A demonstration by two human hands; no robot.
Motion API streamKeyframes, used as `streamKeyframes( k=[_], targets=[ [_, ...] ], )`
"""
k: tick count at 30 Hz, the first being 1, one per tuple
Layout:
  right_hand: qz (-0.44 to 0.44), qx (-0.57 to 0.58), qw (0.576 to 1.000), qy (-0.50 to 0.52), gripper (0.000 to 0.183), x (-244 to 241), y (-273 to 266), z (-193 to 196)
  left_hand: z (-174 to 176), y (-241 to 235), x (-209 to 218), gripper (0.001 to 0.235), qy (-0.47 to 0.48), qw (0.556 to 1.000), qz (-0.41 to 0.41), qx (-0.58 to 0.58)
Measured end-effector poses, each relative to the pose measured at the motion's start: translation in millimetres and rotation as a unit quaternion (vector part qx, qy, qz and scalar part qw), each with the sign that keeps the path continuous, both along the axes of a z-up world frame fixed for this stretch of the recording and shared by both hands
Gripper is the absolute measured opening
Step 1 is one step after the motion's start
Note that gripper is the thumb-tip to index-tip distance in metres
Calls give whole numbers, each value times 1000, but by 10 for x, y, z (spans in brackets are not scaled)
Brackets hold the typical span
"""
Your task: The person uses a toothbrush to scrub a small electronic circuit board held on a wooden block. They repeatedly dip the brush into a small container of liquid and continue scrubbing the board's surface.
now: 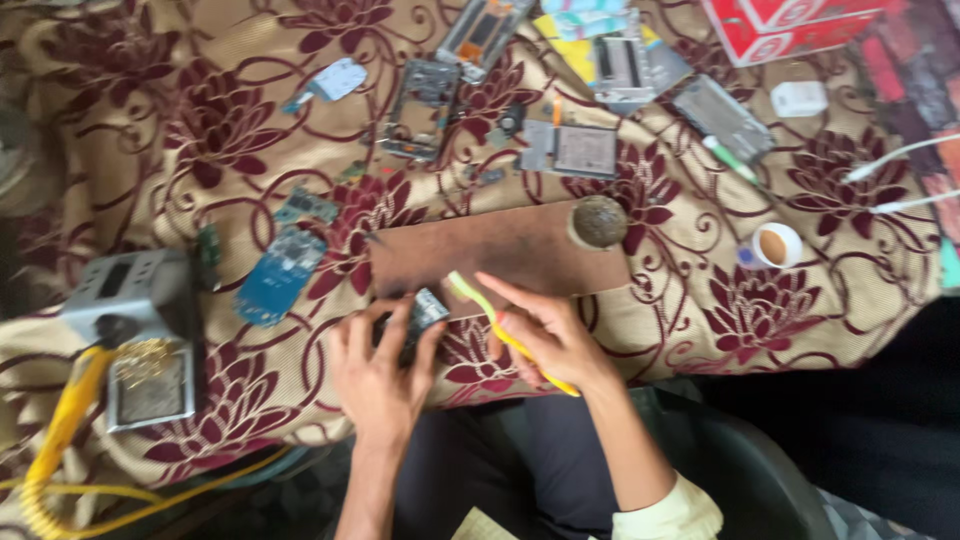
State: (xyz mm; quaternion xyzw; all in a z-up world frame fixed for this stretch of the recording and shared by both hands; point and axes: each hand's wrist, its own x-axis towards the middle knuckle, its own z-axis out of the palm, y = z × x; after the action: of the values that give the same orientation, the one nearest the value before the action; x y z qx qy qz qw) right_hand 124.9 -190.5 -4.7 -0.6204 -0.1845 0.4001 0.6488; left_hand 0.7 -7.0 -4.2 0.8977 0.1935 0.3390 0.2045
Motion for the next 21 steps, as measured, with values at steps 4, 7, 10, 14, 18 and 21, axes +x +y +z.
streamKeyframes(
  k=[4, 7, 10, 14, 18, 21],
  targets=[
    [6, -1, 1000, 7, 48, -3, 38, 41, 64, 9, -15, 39, -18, 1000, -13, 1],
    [35, -10, 998, -60, 52, 16, 56, 49, 88, 17, -16, 39, -16, 1000, -20, -6],
    [51, -68, 990, -115, 54, 8, 88, 32, 72, 20, -20, 37, -9, 1000, -22, -16],
    [63, -122, 974, -181, 57, -42, 113, 11, 40, 27, -32, 38, -14, 1000, -26, 0],
    [64, -125, 966, -219, 56, -56, 122, 13, 43, 33, -27, 39, -13, 999, -33, -3],
    [66, -78, 978, -179, 55, -58, 138, 29, 51, 28, -29, 38, -10, 999, -29, -12]
  ],
)
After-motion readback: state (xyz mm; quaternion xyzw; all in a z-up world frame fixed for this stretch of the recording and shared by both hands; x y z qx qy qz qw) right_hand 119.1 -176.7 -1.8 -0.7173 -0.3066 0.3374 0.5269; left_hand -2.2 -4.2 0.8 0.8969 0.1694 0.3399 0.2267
